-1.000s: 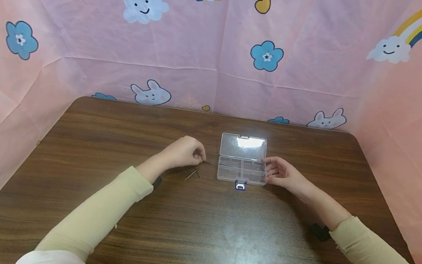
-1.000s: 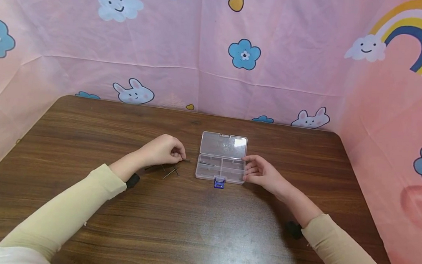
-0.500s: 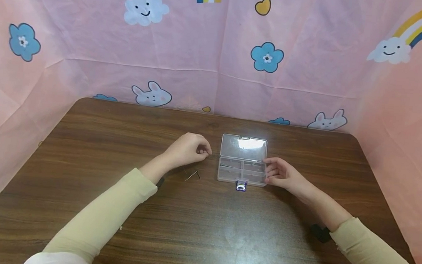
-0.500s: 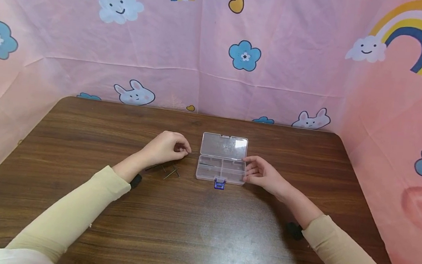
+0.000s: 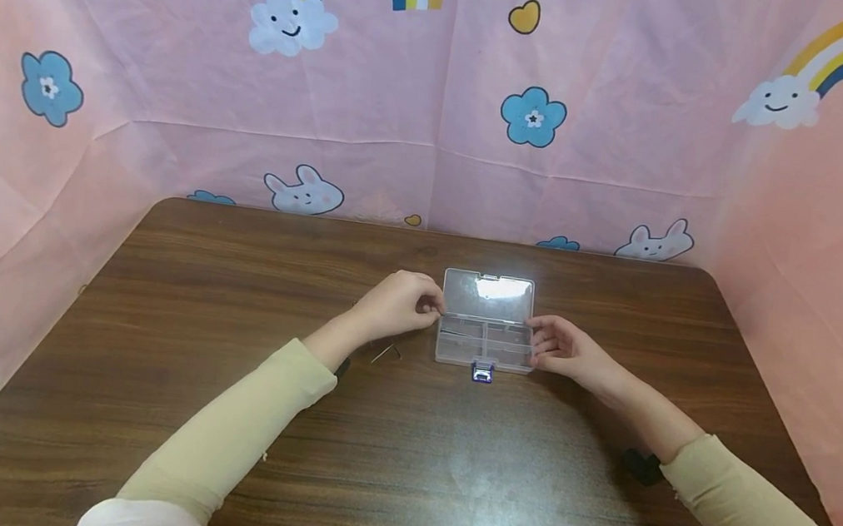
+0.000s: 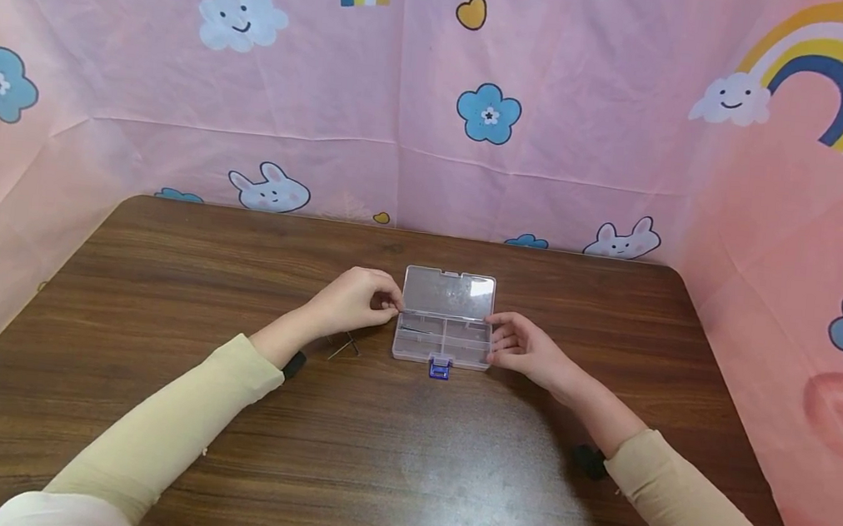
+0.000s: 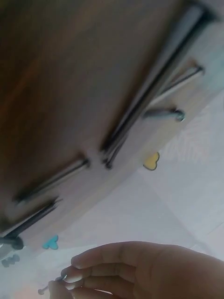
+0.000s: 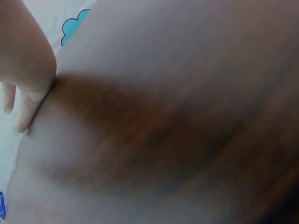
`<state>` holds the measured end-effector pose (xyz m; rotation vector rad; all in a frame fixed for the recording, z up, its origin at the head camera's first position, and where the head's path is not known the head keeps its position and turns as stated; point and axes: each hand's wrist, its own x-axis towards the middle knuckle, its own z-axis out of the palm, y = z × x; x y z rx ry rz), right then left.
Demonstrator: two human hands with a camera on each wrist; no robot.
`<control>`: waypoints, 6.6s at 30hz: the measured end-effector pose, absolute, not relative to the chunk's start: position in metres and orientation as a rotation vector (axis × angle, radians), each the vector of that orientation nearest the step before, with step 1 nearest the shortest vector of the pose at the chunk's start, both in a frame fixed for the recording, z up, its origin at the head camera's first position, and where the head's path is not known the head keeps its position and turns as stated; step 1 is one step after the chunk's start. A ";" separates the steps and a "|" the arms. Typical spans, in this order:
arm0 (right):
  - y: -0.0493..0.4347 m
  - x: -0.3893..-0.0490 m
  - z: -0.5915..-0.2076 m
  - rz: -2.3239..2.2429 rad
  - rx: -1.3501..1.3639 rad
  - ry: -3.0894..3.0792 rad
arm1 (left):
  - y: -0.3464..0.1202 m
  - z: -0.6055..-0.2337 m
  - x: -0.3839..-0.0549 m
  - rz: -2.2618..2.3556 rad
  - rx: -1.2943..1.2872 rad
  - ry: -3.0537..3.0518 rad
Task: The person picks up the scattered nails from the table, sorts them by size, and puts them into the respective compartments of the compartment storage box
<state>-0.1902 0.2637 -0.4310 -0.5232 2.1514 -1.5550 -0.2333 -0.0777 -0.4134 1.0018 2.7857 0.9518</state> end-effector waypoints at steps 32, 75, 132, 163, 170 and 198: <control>0.263 -0.189 -0.429 -1.545 -0.475 2.145 | -0.049 -0.413 -0.230 0.848 1.085 2.739; 0.262 -0.191 -0.431 -1.541 -0.464 2.179 | -0.128 -0.408 -0.241 0.919 0.876 2.866; 0.261 -0.190 -0.431 -1.553 -0.460 2.169 | -0.195 -0.421 -0.246 0.750 0.960 2.742; 0.259 -0.192 -0.431 -1.549 -0.456 2.181 | -0.189 -0.417 -0.248 0.783 1.026 2.835; 0.259 -0.193 -0.431 -1.545 -0.458 2.178 | -0.176 -0.415 -0.248 0.826 1.064 2.857; 0.261 -0.191 -0.432 -1.552 -0.473 2.173 | -0.102 -0.409 -0.245 0.866 1.070 2.822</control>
